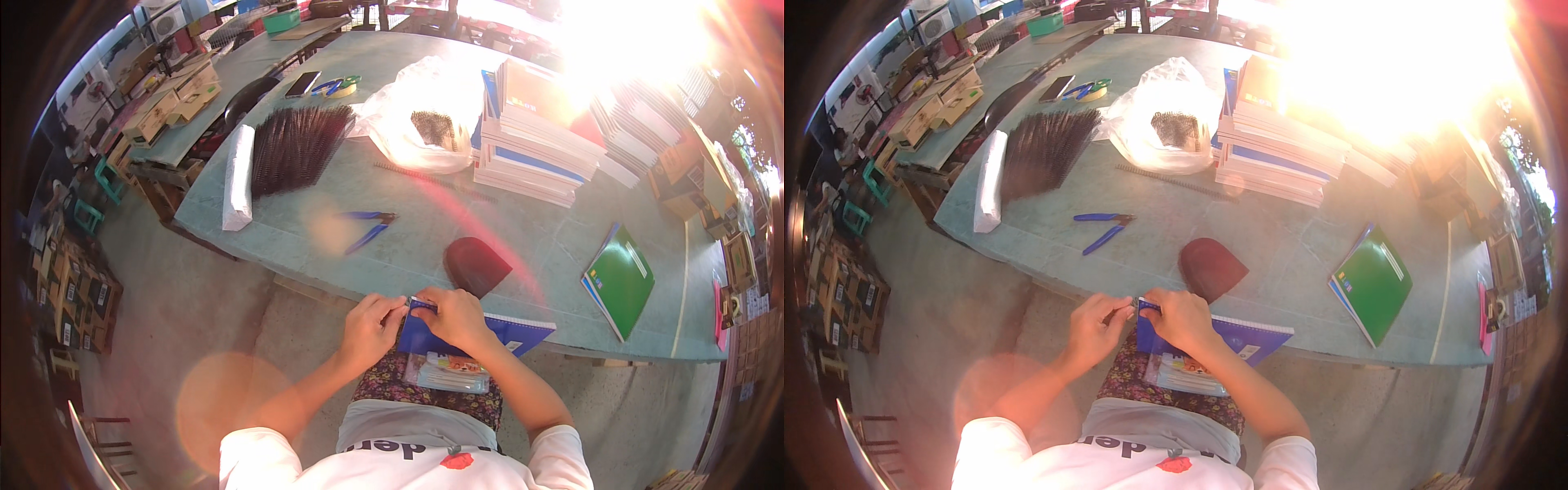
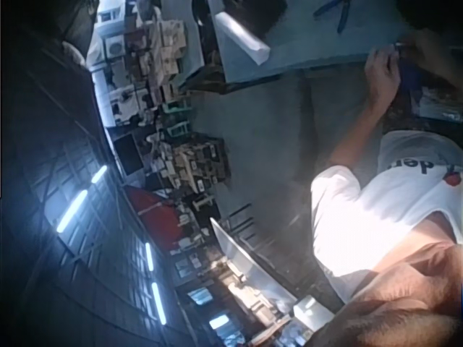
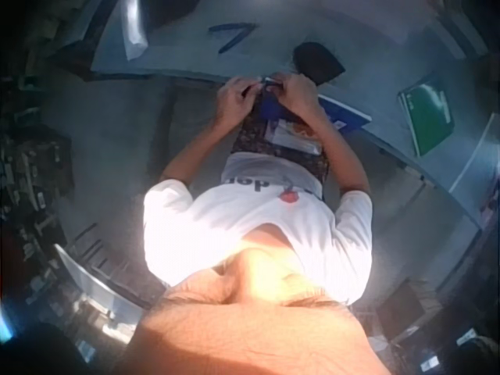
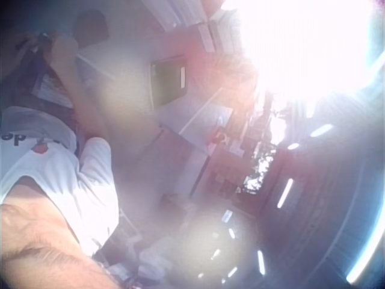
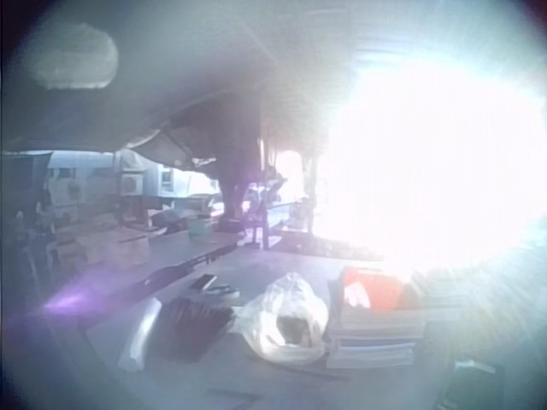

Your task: The person assembles notebooks by hand at a large table. They pick up covers and paper blocks, align them, and use a small blue tool to secure or trim the spiral binding on multiple notebooks one by one.

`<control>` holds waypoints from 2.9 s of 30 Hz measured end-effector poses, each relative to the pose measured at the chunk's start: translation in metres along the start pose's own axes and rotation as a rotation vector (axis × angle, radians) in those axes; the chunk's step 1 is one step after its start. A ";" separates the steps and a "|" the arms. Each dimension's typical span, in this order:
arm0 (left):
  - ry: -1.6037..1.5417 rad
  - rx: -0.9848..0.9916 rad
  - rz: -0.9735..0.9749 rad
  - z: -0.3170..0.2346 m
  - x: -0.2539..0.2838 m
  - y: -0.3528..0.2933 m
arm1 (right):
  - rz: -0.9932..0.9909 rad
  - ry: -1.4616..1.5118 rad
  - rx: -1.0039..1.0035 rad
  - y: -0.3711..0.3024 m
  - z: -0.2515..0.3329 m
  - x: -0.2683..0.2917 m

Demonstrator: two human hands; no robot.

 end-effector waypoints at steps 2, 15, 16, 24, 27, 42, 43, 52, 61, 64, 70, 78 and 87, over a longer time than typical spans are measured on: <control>-0.013 -0.007 0.004 -0.001 0.000 0.001 | -0.006 -0.002 0.007 -0.001 -0.001 -0.001; 0.143 -0.073 0.179 -0.006 -0.004 0.008 | 0.014 0.053 0.003 0.000 0.003 0.002; 0.164 -0.092 0.200 -0.008 -0.006 0.008 | 0.019 0.052 0.004 0.000 0.001 0.000; 0.096 -0.097 0.104 0.007 -0.008 0.006 | 0.019 -0.002 0.130 -0.002 0.002 0.004; 0.126 -0.051 0.158 0.021 -0.012 0.006 | -0.024 -0.035 0.224 -0.004 0.005 0.008; -0.095 0.634 0.699 0.031 -0.012 0.016 | -0.047 -0.073 0.260 -0.007 0.004 -0.004; -0.102 0.610 0.704 0.027 -0.015 0.013 | -0.046 -0.075 0.246 -0.006 0.002 -0.006; 0.213 -0.103 0.274 0.031 -0.011 0.021 | -0.104 0.053 0.304 -0.007 0.005 0.000; 0.099 -0.051 0.569 0.044 0.001 0.033 | 0.046 -0.148 0.169 0.001 0.003 -0.002; 0.025 0.043 0.567 0.023 -0.003 0.045 | -0.102 0.050 0.186 0.005 0.006 -0.003; 0.138 0.171 0.636 0.040 0.005 0.041 | -0.039 -0.008 0.077 0.004 -0.001 -0.005; 0.166 0.185 0.640 0.050 -0.001 0.045 | -0.123 0.019 0.104 -0.002 -0.006 0.000; 0.037 0.072 0.669 0.043 -0.018 0.059 | -0.130 0.074 0.068 -0.002 -0.009 0.005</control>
Point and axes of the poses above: each hand's wrist, its own y-axis towards the middle knuckle, its own x-axis out of the back of the hand, z = x × y, the point moved 5 cm from there along y, towards the middle knuckle, and after that the axes turned 10 degrees about -z, right-handed, at the moved point
